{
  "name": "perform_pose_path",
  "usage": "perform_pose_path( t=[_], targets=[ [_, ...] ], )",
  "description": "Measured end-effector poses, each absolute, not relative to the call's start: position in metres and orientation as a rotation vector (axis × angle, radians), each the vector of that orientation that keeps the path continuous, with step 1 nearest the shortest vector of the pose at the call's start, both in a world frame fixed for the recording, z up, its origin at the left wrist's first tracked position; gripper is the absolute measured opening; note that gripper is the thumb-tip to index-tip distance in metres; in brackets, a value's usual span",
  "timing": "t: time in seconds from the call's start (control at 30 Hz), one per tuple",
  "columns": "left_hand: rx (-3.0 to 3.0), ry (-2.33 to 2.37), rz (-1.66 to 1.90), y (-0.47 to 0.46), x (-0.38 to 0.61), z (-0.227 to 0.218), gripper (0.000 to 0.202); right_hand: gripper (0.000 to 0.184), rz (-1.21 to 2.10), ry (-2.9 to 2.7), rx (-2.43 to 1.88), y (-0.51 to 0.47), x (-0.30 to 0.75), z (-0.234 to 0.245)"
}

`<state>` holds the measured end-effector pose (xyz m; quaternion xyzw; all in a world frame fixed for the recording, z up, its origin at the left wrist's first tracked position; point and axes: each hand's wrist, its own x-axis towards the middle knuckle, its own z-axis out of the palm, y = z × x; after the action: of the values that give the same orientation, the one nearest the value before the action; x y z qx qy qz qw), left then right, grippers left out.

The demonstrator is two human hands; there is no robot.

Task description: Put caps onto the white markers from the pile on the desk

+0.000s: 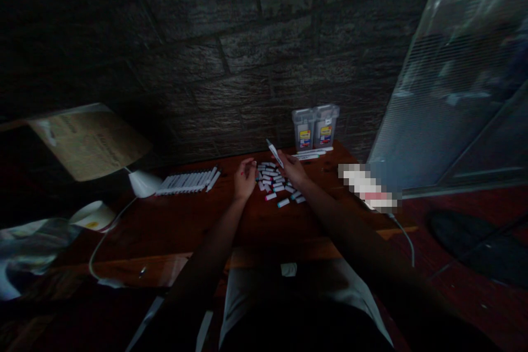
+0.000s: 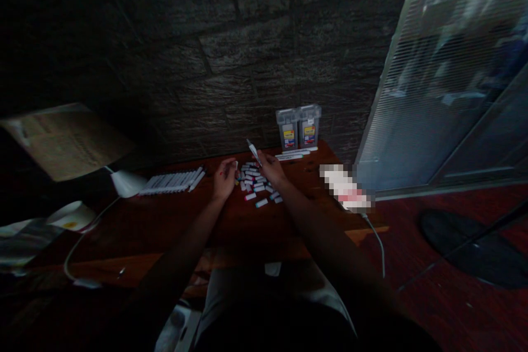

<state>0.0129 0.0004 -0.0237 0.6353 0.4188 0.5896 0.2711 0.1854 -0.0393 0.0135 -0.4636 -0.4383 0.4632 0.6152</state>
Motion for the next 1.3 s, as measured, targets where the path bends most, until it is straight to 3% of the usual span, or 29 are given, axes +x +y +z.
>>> perform_pose_path(
  t=[0.2, 0.53, 0.9, 1.3],
  targets=[
    [1.779, 1.145, 1.579, -0.001, 0.011, -0.024, 0.045, 0.054, 1.145, -0.886, -1.037, -0.035, 0.184, 0.012],
    [1.887, 1.148, 1.583, -0.003, 0.009, -0.023, 0.03, 0.053, 1.118, -0.952, -1.071, -0.035, 0.185, 0.009],
    [1.826, 1.161, 1.588, 0.002, 0.008, -0.025, 0.03, 0.042, 1.069, -1.031, -1.065, -0.031, 0.185, 0.003],
    [1.841, 1.168, 1.572, 0.002, 0.007, -0.026, 0.03, 0.05, 1.018, -1.131, -1.037, -0.035, 0.184, 0.002]
  ],
)
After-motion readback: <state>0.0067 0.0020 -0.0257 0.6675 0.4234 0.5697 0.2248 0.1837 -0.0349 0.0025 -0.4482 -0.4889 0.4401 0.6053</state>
